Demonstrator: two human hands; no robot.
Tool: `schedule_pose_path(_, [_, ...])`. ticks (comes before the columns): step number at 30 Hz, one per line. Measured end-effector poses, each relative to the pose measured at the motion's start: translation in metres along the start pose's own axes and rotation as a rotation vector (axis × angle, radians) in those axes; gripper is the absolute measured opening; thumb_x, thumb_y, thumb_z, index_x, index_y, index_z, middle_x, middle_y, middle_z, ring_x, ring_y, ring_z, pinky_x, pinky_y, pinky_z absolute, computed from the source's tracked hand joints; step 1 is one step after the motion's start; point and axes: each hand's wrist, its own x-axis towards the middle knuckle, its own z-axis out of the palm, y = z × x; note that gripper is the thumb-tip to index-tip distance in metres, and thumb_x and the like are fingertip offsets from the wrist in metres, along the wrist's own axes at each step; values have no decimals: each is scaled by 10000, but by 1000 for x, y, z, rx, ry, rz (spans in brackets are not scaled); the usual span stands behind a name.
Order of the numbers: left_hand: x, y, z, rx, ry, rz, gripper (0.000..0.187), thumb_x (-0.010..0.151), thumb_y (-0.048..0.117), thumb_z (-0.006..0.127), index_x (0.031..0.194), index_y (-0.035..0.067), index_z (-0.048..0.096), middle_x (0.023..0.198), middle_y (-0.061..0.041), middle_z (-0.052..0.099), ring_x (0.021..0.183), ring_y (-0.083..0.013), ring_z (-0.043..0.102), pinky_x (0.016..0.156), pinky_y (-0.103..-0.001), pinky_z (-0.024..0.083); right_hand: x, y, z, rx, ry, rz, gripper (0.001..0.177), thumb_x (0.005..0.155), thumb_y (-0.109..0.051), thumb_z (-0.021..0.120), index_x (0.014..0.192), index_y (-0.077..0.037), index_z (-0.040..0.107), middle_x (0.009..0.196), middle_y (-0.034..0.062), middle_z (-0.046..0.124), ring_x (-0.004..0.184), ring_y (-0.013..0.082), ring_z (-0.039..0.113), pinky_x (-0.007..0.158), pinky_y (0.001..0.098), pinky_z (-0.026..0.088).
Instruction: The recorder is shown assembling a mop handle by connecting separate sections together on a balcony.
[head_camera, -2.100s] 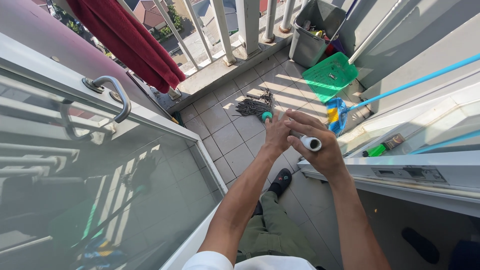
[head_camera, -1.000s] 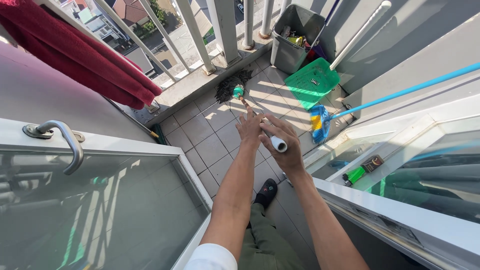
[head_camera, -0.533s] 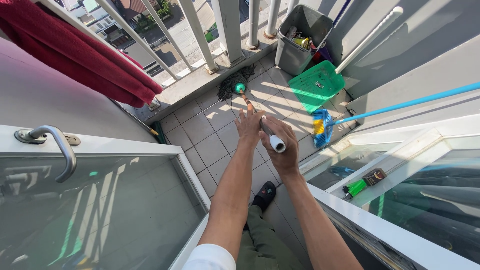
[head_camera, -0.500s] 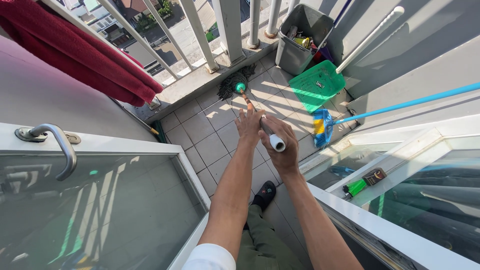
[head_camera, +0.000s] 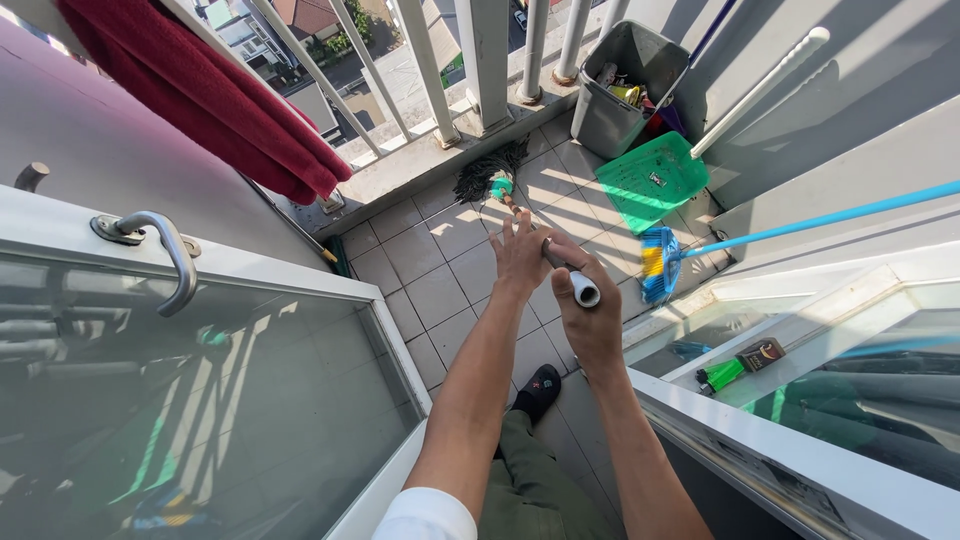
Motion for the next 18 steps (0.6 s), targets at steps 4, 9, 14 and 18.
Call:
schedule_pose_path(4, [-7, 3, 1, 44, -52, -14, 263, 867, 288, 734, 1128, 260, 741, 1615, -121, 349, 1505, -426, 253, 1160, -737, 184, -4, -28, -4, 133, 16, 75, 418, 1029, -367, 613, 1295, -45, 626, 1588, 196, 459, 1362, 311, 596, 1118, 416, 515])
schedule_pose_path(9, [-14, 8, 19, 46, 325, 233, 527, 807, 171, 789, 1299, 312, 665, 1665, -140, 222, 1511, -444, 210, 1142, -729, 250, -9, -31, -16, -5, 96, -25, 499, 1062, -461, 584, 1373, -74, 616, 1679, 225, 358, 1557, 375, 384, 1262, 493, 365])
schedule_pose_path(14, [-22, 28, 10, 46, 316, 288, 834, 674, 118, 848, 1419, 356, 557, 1661, -131, 180, 1523, -448, 202, 1157, -716, 290, -6, -28, -34, 387, 122, 10, 688, 1026, -479, 647, 1563, -128, 399, 1763, 157, 163, 1618, 425, 244, 1284, 622, 239])
schedule_pose_path(18, [-35, 33, -4, 36, 268, 285, 958, 618, 126, 872, 1459, 373, 486, 1689, -165, 106, 1528, -459, 185, 1171, -701, 297, -3, -27, -42, 465, 101, 18, 842, 1034, -425, 679, 1683, -207, 190, 1796, 121, 86, 1657, 436, 153, 1303, 697, 148])
